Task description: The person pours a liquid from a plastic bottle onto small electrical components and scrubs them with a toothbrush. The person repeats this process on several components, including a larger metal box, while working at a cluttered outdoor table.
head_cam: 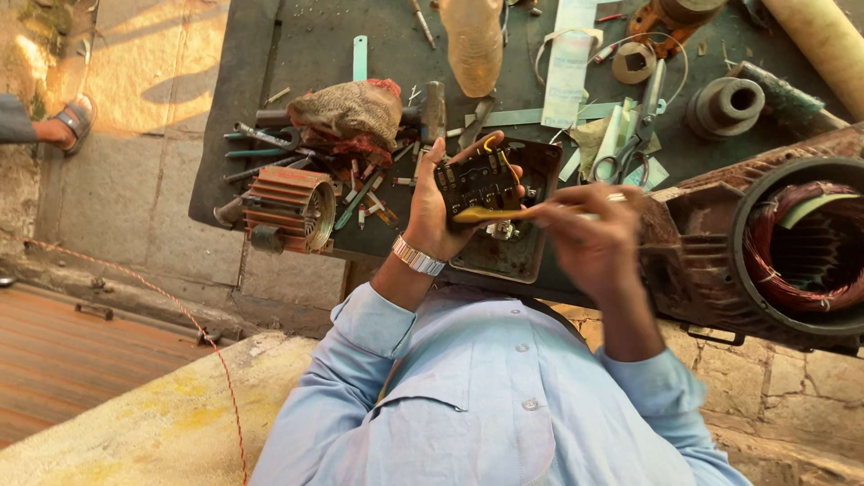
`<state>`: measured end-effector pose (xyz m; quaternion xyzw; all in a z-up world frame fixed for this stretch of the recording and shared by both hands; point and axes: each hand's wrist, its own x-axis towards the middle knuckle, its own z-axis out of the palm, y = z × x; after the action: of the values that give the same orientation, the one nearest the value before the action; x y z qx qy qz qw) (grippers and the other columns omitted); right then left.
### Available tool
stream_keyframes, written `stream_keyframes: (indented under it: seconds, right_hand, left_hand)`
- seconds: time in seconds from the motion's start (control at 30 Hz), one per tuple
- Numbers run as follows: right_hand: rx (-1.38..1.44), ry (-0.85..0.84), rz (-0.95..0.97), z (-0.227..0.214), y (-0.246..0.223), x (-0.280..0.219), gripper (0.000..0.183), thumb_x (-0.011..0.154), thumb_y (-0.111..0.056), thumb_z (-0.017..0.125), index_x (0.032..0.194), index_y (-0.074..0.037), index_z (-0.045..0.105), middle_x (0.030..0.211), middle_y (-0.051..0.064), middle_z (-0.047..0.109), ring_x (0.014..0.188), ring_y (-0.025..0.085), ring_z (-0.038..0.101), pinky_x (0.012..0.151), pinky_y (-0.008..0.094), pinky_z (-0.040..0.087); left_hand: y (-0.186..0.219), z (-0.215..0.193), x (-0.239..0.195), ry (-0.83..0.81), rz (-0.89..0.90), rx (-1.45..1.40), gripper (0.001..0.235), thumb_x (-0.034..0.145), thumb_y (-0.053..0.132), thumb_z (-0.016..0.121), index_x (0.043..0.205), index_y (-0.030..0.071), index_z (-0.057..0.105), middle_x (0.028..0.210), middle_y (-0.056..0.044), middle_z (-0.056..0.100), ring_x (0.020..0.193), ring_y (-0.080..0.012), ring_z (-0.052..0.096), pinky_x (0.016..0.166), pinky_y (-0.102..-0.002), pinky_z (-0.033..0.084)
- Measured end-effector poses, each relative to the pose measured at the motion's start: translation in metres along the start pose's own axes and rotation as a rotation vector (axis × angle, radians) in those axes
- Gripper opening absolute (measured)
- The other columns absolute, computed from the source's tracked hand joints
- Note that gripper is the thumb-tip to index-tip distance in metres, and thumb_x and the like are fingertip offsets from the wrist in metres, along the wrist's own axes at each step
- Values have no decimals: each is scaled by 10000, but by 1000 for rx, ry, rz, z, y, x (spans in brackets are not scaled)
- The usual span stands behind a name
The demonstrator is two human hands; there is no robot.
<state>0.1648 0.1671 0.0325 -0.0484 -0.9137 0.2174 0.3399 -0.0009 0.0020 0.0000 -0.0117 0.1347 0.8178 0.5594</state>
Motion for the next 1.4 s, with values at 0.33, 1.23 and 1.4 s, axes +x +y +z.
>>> stream_keyframes:
  seconds: [0.33, 1.23, 1.4]
  right_hand:
    - [345, 121, 319, -4, 7, -14, 138, 979, 5, 793, 1104, -50, 774, 1043, 101, 742, 942, 163, 706, 805, 274, 558]
    - [673, -69, 528, 26, 6, -41, 192, 941, 12, 747, 1123, -46, 755, 1049, 61, 734, 930, 117, 683, 774, 245, 544]
    - [728, 12, 505, 20, 8, -36, 174, 965, -25, 752, 1127, -89, 762, 1053, 37, 747, 916, 110, 686, 733, 240, 545]
  left_hand:
    - [17, 1, -11, 17, 101, 257, 667, 1005, 509, 600, 1510, 87, 486, 1311, -270, 631, 1213, -430, 651, 942, -680, 571]
    - [6, -15, 2, -300, 139, -72, 439, 1062, 306, 568, 1412, 46, 613, 1336, -172, 689, 1530, -380, 425, 1300, -656, 294]
    - [13, -10, 0, -320, 131, -14, 454, 1073, 332, 570, 1432, 57, 618, 1357, -204, 648, 1515, -388, 413, 1301, -574, 303]
